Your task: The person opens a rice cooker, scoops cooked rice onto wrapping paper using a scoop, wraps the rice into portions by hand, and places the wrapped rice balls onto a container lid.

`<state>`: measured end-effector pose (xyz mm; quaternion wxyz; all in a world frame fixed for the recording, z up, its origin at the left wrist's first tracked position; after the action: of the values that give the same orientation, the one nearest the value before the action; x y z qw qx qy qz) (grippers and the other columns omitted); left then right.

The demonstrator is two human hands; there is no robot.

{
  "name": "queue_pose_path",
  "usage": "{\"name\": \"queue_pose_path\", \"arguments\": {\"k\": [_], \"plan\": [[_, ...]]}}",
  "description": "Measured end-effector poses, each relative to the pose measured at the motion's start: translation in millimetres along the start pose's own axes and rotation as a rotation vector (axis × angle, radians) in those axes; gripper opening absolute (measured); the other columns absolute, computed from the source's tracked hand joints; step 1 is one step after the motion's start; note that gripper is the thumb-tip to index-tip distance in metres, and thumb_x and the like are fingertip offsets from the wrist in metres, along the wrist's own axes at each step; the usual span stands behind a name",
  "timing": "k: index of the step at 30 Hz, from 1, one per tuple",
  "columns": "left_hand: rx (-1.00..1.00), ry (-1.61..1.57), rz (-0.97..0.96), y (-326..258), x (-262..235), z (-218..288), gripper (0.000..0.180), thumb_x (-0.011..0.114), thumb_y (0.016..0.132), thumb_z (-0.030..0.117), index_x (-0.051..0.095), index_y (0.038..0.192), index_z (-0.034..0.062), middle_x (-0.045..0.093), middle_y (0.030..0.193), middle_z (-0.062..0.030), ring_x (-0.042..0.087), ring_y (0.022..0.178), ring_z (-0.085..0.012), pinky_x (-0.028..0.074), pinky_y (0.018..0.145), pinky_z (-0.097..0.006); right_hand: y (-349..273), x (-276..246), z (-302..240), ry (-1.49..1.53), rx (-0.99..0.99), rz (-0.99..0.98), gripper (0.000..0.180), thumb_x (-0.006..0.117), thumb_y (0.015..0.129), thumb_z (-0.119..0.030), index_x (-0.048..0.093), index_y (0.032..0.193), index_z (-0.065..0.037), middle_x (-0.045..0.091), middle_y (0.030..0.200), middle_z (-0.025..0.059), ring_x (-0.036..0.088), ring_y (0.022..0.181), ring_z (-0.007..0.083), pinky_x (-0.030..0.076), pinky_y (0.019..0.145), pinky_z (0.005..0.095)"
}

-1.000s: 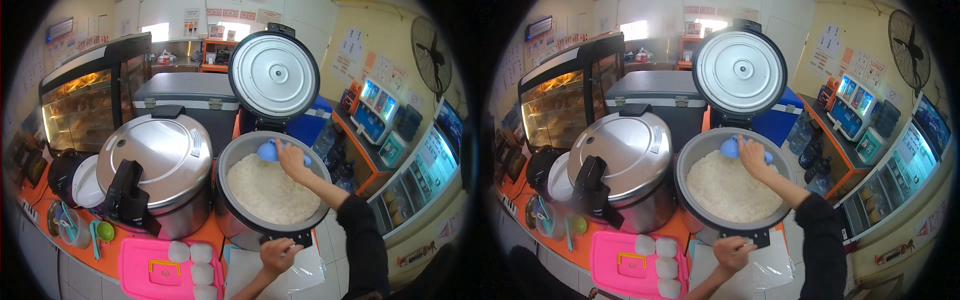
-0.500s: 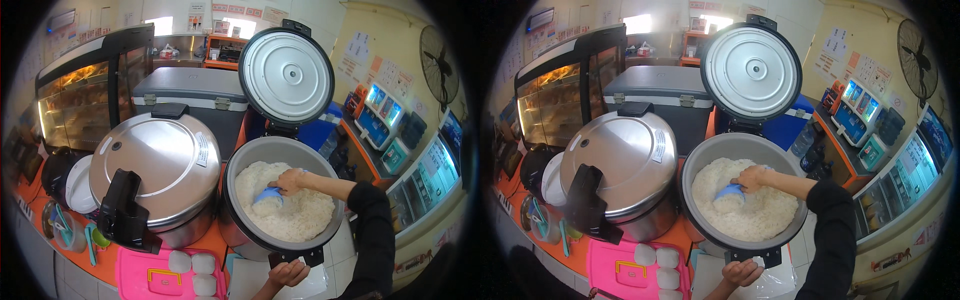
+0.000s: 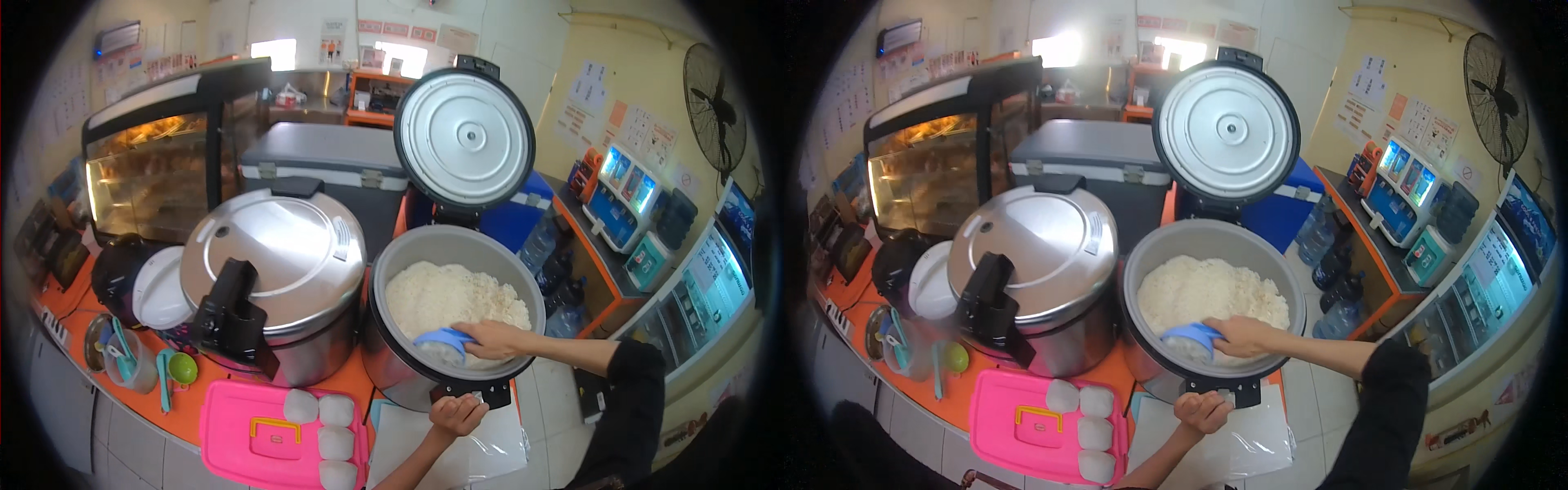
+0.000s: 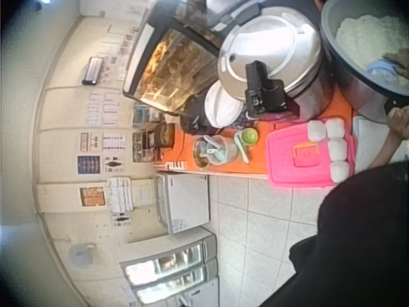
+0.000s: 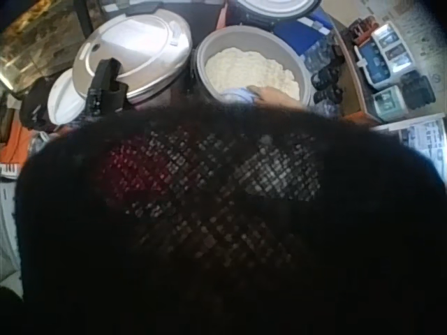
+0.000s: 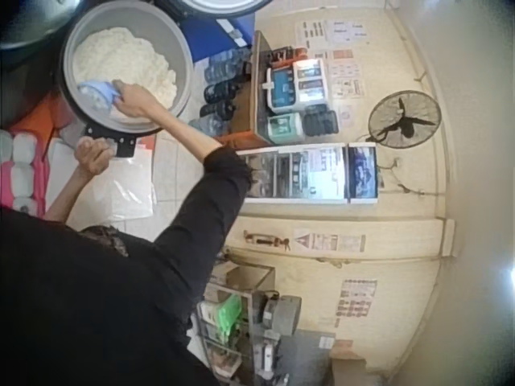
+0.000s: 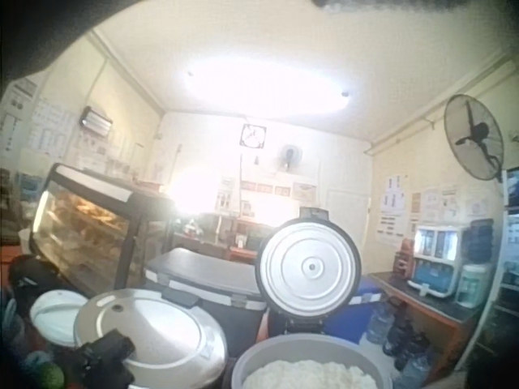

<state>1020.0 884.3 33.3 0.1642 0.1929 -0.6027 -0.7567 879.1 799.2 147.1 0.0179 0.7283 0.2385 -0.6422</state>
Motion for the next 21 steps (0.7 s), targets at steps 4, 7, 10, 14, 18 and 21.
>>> {"name": "queue_pose_path", "arguments": {"k": [4, 7, 10, 14, 18, 21], "plan": [[0.006, -0.022, 0.026, 8.2, 5.1, 2.2, 0.011, 0.06, 0.073, 0.013, 0.058, 0.071, 0.0228, 0.053, 0.067, 0.0101, 0.047, 0.06, -0.0066, 0.037, 0.057, -0.022, 14.4, 35.5, 48.0, 0.13, -0.309, 0.16, 0.052, 0.047, 0.081, -0.025, 0.041, 0.127, -0.003, 0.061, 0.081, 0.0205, 0.06, 0.058, 0.0328, 0.048, 0.057, 0.0424], [0.012, 0.035, -0.013, -1.3, -1.1, -0.5, 0.01, 0.06, 0.072, 0.013, 0.057, 0.069, 0.0227, 0.053, 0.069, 0.0099, 0.046, 0.058, -0.0075, 0.037, 0.057, -0.024, 4.9, -1.9, -12.1, 0.547, 0.231, -0.195, 0.054, 0.047, 0.082, -0.027, 0.04, 0.13, -0.004, 0.055, 0.069, 0.0111, 0.051, 0.047, 0.0192, 0.043, 0.045, 0.0331], [-0.017, -0.091, -0.043, 4.4, 0.2, 3.4, 0.009, 0.062, 0.07, 0.013, 0.057, 0.069, 0.0202, 0.053, 0.069, 0.0087, 0.047, 0.057, -0.0101, 0.036, 0.056, -0.025, -33.2, -18.4, -1.7, 0.618, 0.324, -0.151, 0.048, 0.047, 0.086, -0.029, 0.042, 0.128, -0.006, 0.049, 0.063, 0.0054, 0.043, 0.043, 0.0103, 0.035, 0.039, 0.0246], [-0.229, -0.082, 0.163, -29.0, -30.0, -14.3, 0.005, 0.058, 0.074, 0.014, 0.053, 0.076, 0.0112, 0.05, 0.078, -0.0111, 0.049, 0.075, -0.0285, 0.037, 0.069, -0.045, -110.2, -51.0, -37.1, 1.083, 0.394, -0.036, 0.032, 0.041, 0.094, -0.025, 0.047, 0.119, -0.004, 0.051, 0.067, 0.0032, 0.042, 0.041, 0.0096, 0.036, 0.037, 0.0221], [-0.678, 0.129, -0.267, -65.6, -118.1, -49.2, 0.023, 0.058, 0.075, 0.005, 0.049, 0.097, 0.0016, 0.05, 0.097, -0.0152, 0.045, 0.094, -0.032, 0.034, 0.083, -0.041, -146.0, 52.6, -100.0, 1.504, 0.355, 0.474, 0.036, 0.041, 0.095, -0.021, 0.042, 0.125, -0.002, 0.052, 0.072, 0.0046, 0.044, 0.046, 0.0092, 0.039, 0.042, 0.0218], [-0.622, -0.075, -1.077, -105.4, -134.9, -49.1, 0.062, 0.074, 0.065, 0.024, 0.047, 0.116, 0.0026, 0.044, 0.126, -0.0127, 0.034, 0.125, -0.0309, 0.028, 0.101, -0.043, -175.7, 188.2, -135.4, 0.874, 0.458, 1.235, 0.042, 0.044, 0.092, -0.013, 0.039, 0.132, 0.0, 0.056, 0.095, 0.0146, 0.056, 0.07, 0.0171, 0.043, 0.058, 0.025]]}}
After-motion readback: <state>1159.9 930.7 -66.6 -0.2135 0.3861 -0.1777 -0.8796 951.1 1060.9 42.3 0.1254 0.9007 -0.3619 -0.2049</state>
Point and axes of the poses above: each hand's wrist, its own y-axis towards the middle knuckle, its own x-axis out of the palm, z = x × y, the point moved 1 cm from there along y, towards the middle knuckle
